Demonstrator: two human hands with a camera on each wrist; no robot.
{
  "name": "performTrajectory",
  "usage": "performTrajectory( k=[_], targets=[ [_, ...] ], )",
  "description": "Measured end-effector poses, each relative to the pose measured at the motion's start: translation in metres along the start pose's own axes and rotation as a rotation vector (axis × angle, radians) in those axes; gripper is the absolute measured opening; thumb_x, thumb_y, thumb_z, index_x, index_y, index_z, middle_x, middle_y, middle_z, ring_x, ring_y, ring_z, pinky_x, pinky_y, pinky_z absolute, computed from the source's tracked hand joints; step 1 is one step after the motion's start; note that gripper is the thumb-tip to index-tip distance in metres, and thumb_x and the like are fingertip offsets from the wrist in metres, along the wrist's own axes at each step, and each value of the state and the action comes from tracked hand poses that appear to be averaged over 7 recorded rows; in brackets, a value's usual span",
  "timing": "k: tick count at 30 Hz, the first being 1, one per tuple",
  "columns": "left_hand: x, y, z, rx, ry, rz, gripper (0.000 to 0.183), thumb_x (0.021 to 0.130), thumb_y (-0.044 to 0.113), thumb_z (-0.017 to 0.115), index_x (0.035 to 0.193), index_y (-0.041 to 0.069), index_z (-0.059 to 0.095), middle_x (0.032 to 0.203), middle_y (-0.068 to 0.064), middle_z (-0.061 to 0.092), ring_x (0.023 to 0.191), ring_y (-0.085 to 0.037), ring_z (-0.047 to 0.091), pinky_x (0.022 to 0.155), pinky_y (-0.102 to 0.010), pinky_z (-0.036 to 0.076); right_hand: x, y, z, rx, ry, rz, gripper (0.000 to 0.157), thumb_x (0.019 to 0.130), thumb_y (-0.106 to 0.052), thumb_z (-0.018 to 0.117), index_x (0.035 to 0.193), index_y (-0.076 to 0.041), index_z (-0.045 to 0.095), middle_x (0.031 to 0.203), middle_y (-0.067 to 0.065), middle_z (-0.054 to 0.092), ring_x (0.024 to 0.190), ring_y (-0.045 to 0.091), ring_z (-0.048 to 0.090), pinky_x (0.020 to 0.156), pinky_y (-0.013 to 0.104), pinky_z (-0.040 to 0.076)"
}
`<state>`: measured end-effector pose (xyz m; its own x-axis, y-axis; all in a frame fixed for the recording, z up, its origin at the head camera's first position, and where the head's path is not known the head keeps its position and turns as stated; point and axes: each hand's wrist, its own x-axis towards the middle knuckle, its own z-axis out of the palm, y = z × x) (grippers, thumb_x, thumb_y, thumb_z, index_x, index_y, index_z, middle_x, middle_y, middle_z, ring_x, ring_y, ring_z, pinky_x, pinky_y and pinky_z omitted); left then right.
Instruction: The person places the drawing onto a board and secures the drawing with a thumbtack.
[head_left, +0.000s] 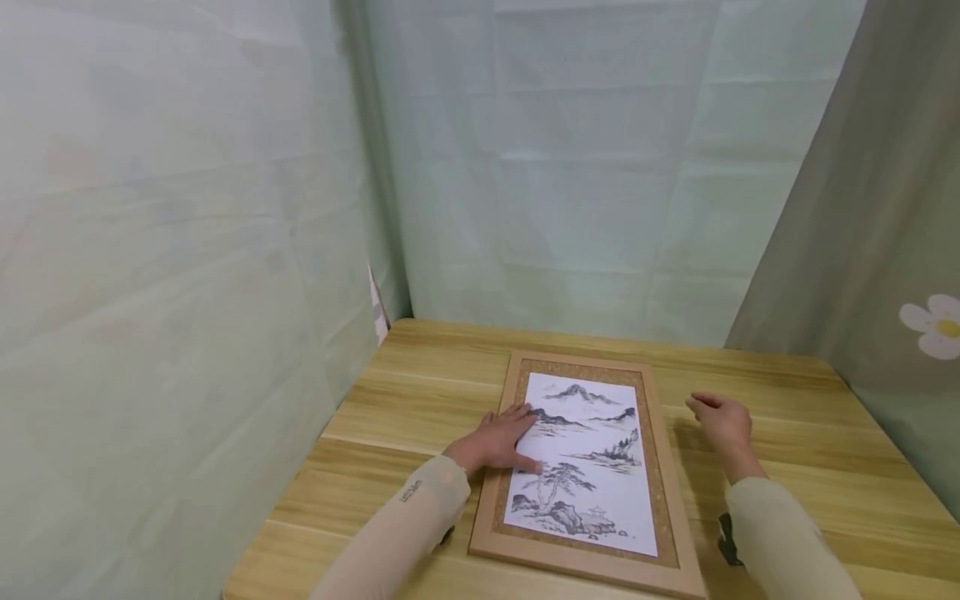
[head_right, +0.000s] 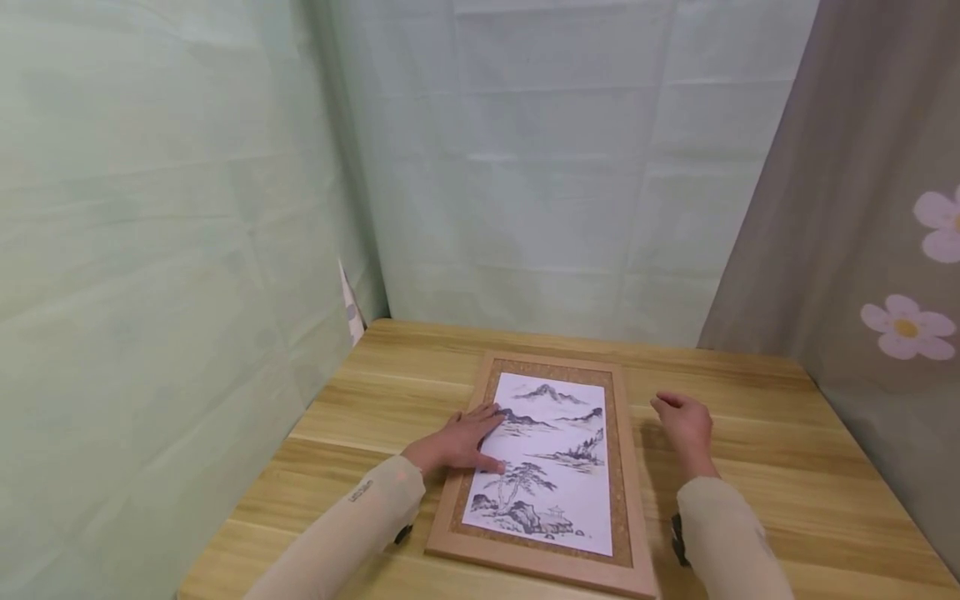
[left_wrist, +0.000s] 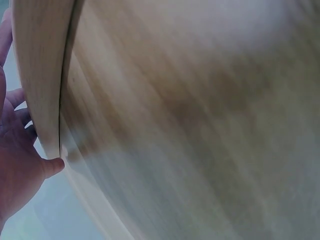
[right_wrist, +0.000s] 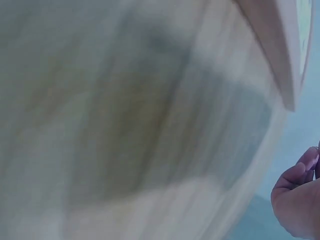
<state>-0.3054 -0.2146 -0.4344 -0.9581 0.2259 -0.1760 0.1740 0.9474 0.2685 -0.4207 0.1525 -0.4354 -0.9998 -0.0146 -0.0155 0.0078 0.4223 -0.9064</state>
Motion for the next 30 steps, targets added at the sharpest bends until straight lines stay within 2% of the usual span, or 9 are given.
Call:
performTrajectory(
  k=[8, 13, 15, 20, 23, 30],
  targets=[
    [-0.002, -0.001, -0.002, 0.006, 0.001, 0.004, 0.099, 0.082, 0.068, 0.067, 0.158, 0.019, 0.027, 0.166, -0.002, 0.011, 0.152, -0.02, 0.006, 0.117, -0.059, 0.011, 0.013, -0.032, 0.024, 0.068, -0.03, -0.032, 0.041, 0.102, -0.024, 0.057, 0.133, 0.003, 0.06, 0.123, 0.022, 0.062, 0.106, 0.032, 0.062, 0.09, 0.045, 0.051],
    [-0.002, 0.0, -0.003, 0.008, -0.005, 0.005, 0.1, 0.082, 0.07, 0.065, 0.159, 0.02, 0.026, 0.166, 0.0, 0.009, 0.152, -0.019, 0.004, 0.117, -0.058, 0.01, 0.018, -0.045, 0.04, 0.078, -0.039, -0.051, 0.038, 0.101, -0.021, 0.059, 0.13, 0.003, 0.062, 0.116, 0.019, 0.066, 0.104, 0.033, 0.063, 0.084, 0.041, 0.054],
    [-0.002, 0.0, -0.004, 0.01, -0.006, 0.007, 0.1, 0.082, 0.07, 0.065, 0.159, 0.021, 0.026, 0.166, 0.0, 0.009, 0.152, -0.018, 0.004, 0.117, -0.058, 0.01, 0.019, -0.048, 0.046, 0.084, -0.041, -0.067, 0.037, 0.1, -0.019, 0.06, 0.129, 0.004, 0.063, 0.117, 0.02, 0.067, 0.102, 0.031, 0.064, 0.082, 0.039, 0.054],
    [-0.001, 0.001, -0.004, 0.011, 0.0, 0.017, 0.099, 0.082, 0.068, 0.066, 0.159, 0.019, 0.027, 0.166, -0.002, 0.011, 0.152, -0.019, 0.005, 0.117, -0.059, 0.011, 0.023, -0.054, 0.062, 0.129, -0.06, -0.086, 0.035, 0.099, -0.012, 0.06, 0.128, 0.006, 0.062, 0.123, 0.022, 0.064, 0.092, 0.016, 0.064, 0.084, 0.034, 0.054],
    [-0.001, 0.001, -0.003, 0.006, 0.005, 0.026, 0.098, 0.083, 0.067, 0.067, 0.158, 0.018, 0.027, 0.166, -0.002, 0.011, 0.152, -0.02, 0.005, 0.117, -0.059, 0.011, 0.026, -0.055, 0.071, 0.122, -0.066, -0.091, 0.034, 0.098, -0.012, 0.061, 0.127, 0.006, 0.064, 0.121, 0.021, 0.065, 0.084, 0.009, 0.063, 0.08, 0.031, 0.055],
    [-0.003, 0.002, -0.002, 0.009, 0.012, 0.026, 0.098, 0.082, 0.066, 0.068, 0.158, 0.017, 0.028, 0.166, -0.003, 0.012, 0.152, -0.019, 0.006, 0.117, -0.058, 0.011, 0.036, -0.056, 0.091, 0.08, -0.081, -0.102, 0.03, 0.096, -0.012, 0.063, 0.121, 0.005, 0.068, 0.107, 0.018, 0.071, 0.077, 0.01, 0.064, 0.069, 0.027, 0.051]
  ],
)
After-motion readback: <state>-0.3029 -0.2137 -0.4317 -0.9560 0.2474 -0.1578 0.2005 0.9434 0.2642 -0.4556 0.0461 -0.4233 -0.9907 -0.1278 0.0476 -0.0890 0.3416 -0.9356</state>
